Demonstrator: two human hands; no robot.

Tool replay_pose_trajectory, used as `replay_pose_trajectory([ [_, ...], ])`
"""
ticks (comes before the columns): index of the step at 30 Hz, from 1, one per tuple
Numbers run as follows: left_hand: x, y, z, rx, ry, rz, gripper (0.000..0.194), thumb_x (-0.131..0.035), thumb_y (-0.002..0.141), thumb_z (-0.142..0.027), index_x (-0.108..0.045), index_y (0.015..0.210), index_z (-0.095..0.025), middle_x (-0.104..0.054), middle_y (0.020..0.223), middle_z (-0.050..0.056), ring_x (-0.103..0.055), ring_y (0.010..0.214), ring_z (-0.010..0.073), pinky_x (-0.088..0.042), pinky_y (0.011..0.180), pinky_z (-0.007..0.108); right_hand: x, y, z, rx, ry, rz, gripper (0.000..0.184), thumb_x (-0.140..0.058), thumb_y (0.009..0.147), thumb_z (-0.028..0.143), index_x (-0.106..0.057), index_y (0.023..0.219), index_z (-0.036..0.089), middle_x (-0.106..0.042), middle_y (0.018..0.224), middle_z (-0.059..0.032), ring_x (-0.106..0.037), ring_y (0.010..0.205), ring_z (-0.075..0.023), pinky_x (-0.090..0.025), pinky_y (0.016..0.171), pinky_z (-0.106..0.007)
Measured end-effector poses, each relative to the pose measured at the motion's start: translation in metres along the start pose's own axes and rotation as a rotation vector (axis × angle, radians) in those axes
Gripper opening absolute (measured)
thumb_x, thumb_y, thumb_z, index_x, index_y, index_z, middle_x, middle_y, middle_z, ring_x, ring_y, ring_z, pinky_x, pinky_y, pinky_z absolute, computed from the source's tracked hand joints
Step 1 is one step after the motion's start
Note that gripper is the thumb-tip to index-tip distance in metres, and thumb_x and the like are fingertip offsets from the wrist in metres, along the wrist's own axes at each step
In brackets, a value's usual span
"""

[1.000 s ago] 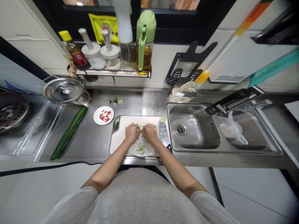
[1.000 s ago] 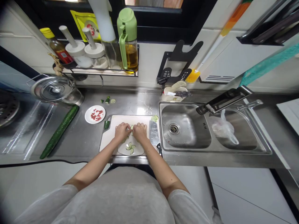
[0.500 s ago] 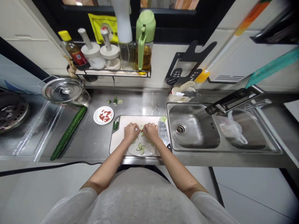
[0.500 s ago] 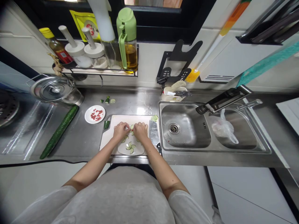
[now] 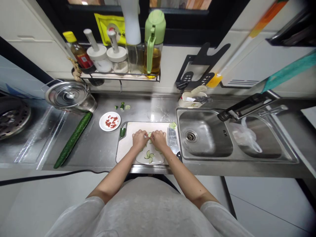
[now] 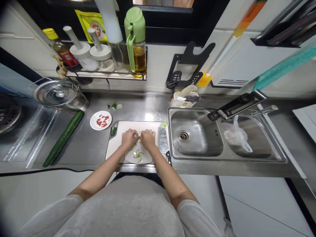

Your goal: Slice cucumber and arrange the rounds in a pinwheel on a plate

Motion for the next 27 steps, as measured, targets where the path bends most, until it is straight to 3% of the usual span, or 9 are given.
replay_pose_trajectory([
  [9, 0.009, -0.001, 0.006, 0.025, -0.071, -0.021, 0.012, -0.06, 0.081, -0.035, -0.064, 0.087, -0.025, -0.06, 0.094, 0.004, -0.056, 0.095, 0.0223, -0.034, 0.086, 0.037, 0.01, -0.001, -0.005, -0.028, 0.068, -0.038, 0.015, -0.048, 0.089, 0.026, -0.062, 0.086, 0.021, -0.06, 0.097, -0.0073, -0.044, 0.093, -0.0232, -0.024, 0.081, -0.035],
  [16, 0.028, -0.006, 0.022, 0.074, -0.18, -0.149, 0.014, -0.059, 0.081, -0.035, -0.065, 0.088, -0.024, -0.062, 0.092, 0.002, -0.057, 0.09, 0.0183, -0.036, 0.082, 0.032, 0.032, -0.015, -0.02, -0.08, 0.197, -0.197, 0.018, -0.047, 0.088, 0.029, -0.062, 0.083, 0.021, -0.062, 0.088, -0.0046, -0.047, 0.087, -0.0207, -0.026, 0.08, -0.034],
  [22, 0.046, -0.009, 0.044, 0.097, -0.232, -0.254, 0.016, -0.059, 0.081, -0.033, -0.066, 0.091, -0.023, -0.063, 0.087, 0.002, -0.058, 0.085, 0.0167, -0.038, 0.081, 0.03, 0.043, -0.034, -0.039, -0.119, 0.308, -0.277, 0.02, -0.049, 0.083, 0.032, -0.064, 0.079, 0.02, -0.064, 0.08, -0.0039, -0.051, 0.083, -0.0207, -0.03, 0.077, -0.032],
  [27, 0.067, -0.008, 0.076, 0.118, -0.198, -0.275, 0.019, -0.059, 0.08, -0.037, -0.067, 0.093, -0.024, -0.065, 0.088, 0.001, -0.06, 0.083, 0.0162, -0.04, 0.08, 0.029, 0.044, -0.05, -0.047, -0.102, 0.366, -0.287, 0.027, -0.047, 0.082, 0.04, -0.065, 0.079, 0.021, -0.064, 0.076, -0.0044, -0.054, 0.078, -0.0212, -0.033, 0.073, -0.032],
])
Point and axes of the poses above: each hand's wrist, its own y-axis towards the middle knuckle, its own x-axis out of the back of the hand, z = x × y, the point moved 3 cm from there along y, towards the middle knuckle
